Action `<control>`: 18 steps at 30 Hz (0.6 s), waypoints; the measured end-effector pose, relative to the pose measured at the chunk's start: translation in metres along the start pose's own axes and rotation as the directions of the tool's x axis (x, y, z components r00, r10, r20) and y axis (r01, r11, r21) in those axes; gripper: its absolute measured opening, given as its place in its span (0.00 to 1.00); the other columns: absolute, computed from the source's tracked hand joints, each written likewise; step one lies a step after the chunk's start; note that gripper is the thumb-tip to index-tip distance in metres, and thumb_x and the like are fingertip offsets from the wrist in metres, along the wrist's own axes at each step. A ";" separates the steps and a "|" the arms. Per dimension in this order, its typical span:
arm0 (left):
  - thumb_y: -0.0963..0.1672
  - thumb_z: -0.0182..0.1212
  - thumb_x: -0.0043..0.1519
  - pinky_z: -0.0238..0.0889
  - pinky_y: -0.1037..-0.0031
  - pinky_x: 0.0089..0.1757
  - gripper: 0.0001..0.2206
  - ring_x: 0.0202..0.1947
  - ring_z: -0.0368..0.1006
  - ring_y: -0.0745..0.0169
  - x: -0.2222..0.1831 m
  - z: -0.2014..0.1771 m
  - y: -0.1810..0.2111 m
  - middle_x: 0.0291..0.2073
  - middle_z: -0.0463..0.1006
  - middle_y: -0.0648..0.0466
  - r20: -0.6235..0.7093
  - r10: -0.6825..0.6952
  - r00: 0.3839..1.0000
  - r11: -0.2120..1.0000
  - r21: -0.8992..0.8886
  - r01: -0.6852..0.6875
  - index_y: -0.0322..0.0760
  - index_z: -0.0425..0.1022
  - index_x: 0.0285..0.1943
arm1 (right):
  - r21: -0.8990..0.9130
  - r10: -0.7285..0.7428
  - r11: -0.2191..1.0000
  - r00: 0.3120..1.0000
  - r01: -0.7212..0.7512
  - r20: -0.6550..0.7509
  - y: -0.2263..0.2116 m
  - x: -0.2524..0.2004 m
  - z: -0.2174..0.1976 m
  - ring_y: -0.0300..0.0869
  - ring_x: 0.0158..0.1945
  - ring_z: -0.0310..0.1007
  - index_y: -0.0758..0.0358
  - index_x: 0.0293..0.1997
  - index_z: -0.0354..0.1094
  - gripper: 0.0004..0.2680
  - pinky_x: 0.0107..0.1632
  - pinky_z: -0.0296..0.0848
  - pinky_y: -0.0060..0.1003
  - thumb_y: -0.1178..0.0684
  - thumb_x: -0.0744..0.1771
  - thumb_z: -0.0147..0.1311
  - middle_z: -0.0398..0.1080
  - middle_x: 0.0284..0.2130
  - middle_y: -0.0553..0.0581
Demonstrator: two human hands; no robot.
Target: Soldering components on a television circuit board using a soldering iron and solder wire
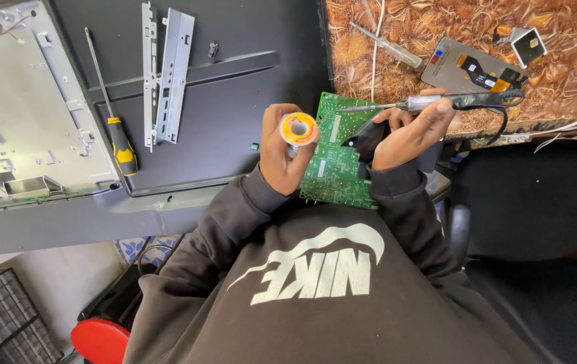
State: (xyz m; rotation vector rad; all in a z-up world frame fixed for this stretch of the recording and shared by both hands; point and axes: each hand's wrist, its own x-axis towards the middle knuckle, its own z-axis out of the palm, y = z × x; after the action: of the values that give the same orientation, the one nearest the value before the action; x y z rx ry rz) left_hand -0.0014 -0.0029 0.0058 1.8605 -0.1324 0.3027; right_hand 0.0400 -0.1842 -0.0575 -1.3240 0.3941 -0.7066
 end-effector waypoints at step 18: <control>0.36 0.74 0.59 0.66 0.73 0.50 0.21 0.49 0.74 0.63 0.132 -0.014 -0.055 0.49 0.76 0.54 0.472 0.039 0.881 0.998 -0.059 -0.012 0.37 0.70 0.58 | 0.122 0.287 0.954 0.952 -0.274 -0.109 -0.025 0.002 -0.005 0.36 0.21 0.37 0.56 0.58 0.57 0.18 0.24 0.59 0.38 0.34 0.70 0.44 0.46 0.28 0.49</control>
State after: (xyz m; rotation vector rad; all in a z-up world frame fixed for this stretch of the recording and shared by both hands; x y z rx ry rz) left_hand 0.1367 0.0353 -0.0046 1.8475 -0.4961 -0.1463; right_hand 0.0323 -0.1909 -0.0346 -1.0982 0.6254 -0.5636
